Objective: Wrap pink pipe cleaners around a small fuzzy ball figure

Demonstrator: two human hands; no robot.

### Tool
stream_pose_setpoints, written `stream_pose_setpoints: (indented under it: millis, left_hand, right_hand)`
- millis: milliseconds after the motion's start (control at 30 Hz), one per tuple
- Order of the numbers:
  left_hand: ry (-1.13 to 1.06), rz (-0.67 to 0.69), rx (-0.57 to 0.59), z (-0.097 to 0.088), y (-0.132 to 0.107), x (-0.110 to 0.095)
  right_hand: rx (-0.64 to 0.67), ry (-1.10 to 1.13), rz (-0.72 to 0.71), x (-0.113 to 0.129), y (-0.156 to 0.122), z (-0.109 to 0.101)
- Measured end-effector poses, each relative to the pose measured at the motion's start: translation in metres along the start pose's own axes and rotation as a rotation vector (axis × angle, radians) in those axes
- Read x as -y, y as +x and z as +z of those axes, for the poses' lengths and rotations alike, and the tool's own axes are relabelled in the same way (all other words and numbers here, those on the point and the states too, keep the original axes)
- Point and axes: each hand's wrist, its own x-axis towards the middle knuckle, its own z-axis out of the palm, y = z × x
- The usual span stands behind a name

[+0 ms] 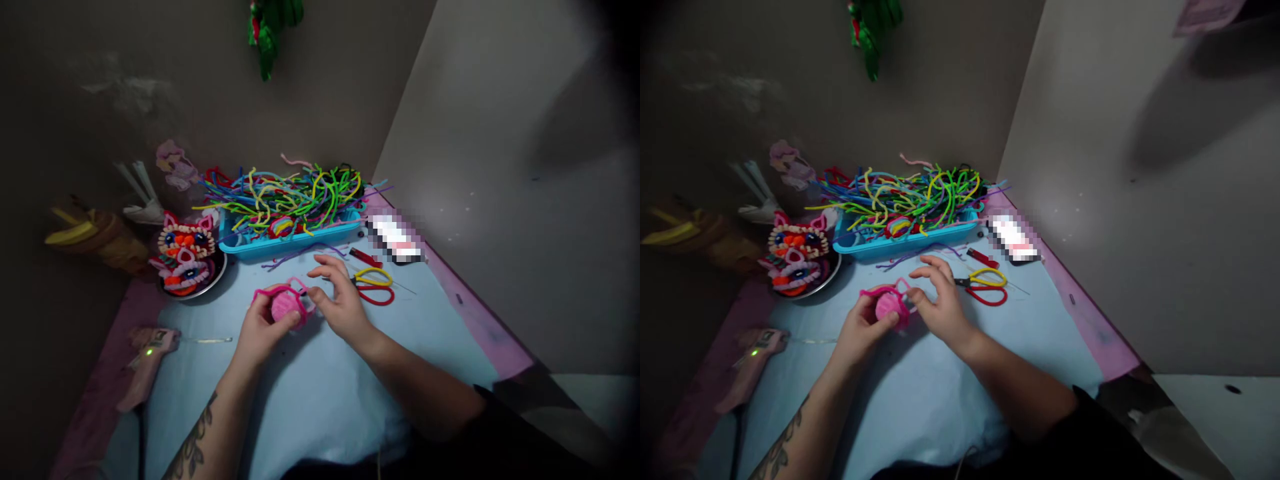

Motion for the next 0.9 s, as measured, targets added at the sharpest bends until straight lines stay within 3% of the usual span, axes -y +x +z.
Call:
stream_pose_setpoints:
  millis: [67,167,367,633,900]
  left_hand:
    - [-0.062,0.021,-0.079,-0.001,0.002,0.003]
    - [-0.189,0.035,-0.100,-0.002,0.003,0.006]
    - [-0.213,0.052,-0.011,-0.005,0.001,0.007]
    - [-0.133,0.075,0.038,-0.007,0.000,0.007]
    - [-0.112,0.083,0.016,-0.006,-0.002,0.004]
  right_hand:
    - [-0.049,-0.078,-0.102,0.002,-0.002,0.001]
    - [-0.035,-0.150,-0.169,0.006,-0.005,0.004]
    - [0.044,-0.101,-0.101,0.008,-0.007,0.008]
    - [0.059,-0.156,-0.253,0.012,-0.007,0.006]
    - [0.039,-0.081,-0.096,0.011,-0.007,0.004]
